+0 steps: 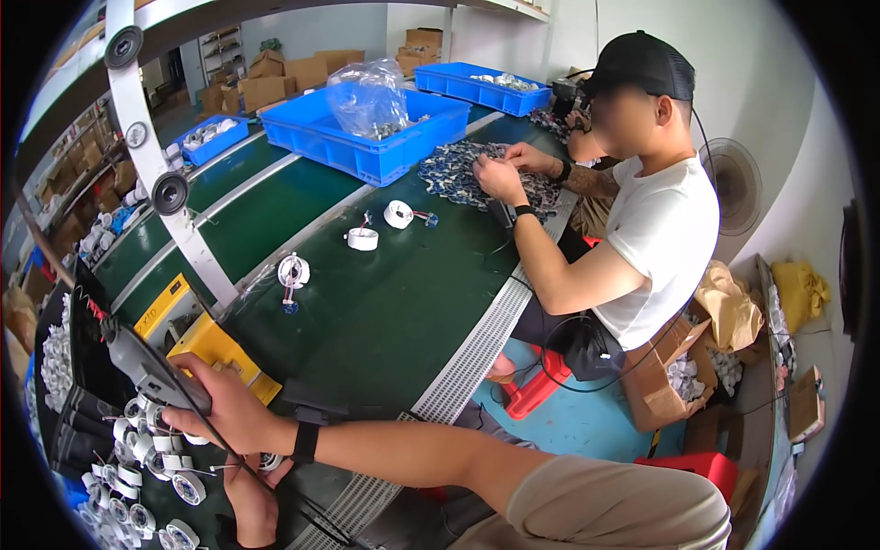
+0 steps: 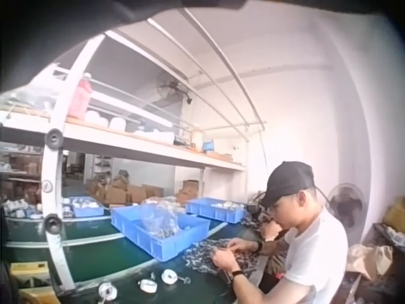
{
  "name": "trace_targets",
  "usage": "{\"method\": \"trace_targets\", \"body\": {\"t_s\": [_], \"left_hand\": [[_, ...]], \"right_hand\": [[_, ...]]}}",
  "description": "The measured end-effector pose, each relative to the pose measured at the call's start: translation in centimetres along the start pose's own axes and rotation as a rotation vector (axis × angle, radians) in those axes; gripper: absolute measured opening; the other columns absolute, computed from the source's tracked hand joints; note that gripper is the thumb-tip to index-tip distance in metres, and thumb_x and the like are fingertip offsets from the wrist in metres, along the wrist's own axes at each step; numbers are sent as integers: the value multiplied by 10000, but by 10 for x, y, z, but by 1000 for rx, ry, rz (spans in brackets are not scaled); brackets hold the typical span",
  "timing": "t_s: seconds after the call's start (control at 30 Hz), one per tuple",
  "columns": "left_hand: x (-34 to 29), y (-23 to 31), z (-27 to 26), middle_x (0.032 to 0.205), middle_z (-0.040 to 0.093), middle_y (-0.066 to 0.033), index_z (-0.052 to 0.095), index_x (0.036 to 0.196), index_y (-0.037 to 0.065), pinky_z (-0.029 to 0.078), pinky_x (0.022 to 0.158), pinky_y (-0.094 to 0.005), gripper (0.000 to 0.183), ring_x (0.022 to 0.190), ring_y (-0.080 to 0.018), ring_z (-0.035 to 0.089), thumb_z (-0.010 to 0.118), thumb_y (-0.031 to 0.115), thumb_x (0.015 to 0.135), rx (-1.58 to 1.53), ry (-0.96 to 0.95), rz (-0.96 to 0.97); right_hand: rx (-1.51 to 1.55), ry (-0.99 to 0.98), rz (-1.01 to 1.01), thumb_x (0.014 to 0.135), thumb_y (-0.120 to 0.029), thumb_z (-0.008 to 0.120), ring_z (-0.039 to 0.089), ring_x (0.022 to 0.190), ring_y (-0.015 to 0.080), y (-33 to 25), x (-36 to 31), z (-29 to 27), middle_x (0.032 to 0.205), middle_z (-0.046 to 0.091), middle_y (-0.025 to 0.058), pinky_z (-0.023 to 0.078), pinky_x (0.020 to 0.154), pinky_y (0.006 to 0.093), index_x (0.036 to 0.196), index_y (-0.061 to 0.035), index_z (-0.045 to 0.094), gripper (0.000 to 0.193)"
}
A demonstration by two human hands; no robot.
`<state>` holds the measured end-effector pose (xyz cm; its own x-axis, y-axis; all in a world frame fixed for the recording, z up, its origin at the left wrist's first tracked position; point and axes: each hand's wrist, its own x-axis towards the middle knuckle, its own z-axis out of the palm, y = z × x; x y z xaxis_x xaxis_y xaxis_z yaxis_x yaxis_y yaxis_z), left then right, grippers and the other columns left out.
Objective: The person picks up a camera housing, inserts a circuit board, and secures it with screws using a power screwdriver. They then connect a wire to the board and set the unit aside before repeating the process.
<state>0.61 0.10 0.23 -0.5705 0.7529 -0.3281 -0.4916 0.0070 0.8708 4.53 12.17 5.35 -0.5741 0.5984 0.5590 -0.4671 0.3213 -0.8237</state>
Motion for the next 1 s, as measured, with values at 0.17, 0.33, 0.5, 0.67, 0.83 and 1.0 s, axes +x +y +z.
{"method": "trace_targets", "body": {"t_s": [0.17, 0.33, 0.5, 0.67, 0.83, 1.0], "left_hand": [[2, -2, -5, 1115, 587, -63, 466, 1241, 16, 613, 688, -393, 311, 949, -188, 627, 420, 73, 939, 21, -63, 14], [3, -2, -3, 1055, 606, -84, 484, 1194, 10, 612, 692, -398, 268, 899, -211, 646, 437, 62, 935, -9, -107, 7], [5, -3, -3, 1033, 611, -104, 508, 1141, -5, 611, 709, -411, 218, 889, -226, 649, 462, 50, 935, -12, -130, 2], [-1, -1, -10, 1057, 600, -113, 496, 1159, -21, 598, 771, -432, 238, 945, -233, 635, 439, 51, 939, -14, -121, 15], [4, 1, 2, 1096, 603, -142, 444, 1271, -21, 564, 854, -394, 315, 946, -283, 646, 408, 52, 966, -69, -215, -20], [6, -1, -2, 1106, 573, -150, 414, 1299, -31, 561, 860, -398, 348, 953, -301, 641, 419, 32, 957, -115, -188, -63]], "right_hand": [[24, -11, 31, 822, -303, 714, 616, 702, 143, 3, 0, 0, 766, 617, 47, 463, 661, 267, 1211, -24, 456, 544], [-6, 61, -75, 825, -310, 700, 561, 697, 154, 3, 2, 1, 807, 593, 61, 448, 656, 281, 1202, -11, 481, 529], [40, 86, -102, 850, -334, 677, 529, 694, 130, -4, 3, -3, 817, 569, 51, 437, 625, 268, 1216, 1, 481, 533], [46, 76, -56, 835, -271, 669, 637, 784, 310, -4, 2, 8, 855, 624, 159, 488, 729, 366, 1209, -5, 488, 493], [100, 195, 1, 860, -179, 635, 564, 654, 136, -2, 16, -2, 813, 592, 67, 466, 564, 307, 1029, -19, 519, 260], [145, 164, -103, 990, -433, 372, 496, 503, 125, -11, 37, 0, 607, 496, 40, 417, 509, 265, 1226, 12, 407, 504]]}}
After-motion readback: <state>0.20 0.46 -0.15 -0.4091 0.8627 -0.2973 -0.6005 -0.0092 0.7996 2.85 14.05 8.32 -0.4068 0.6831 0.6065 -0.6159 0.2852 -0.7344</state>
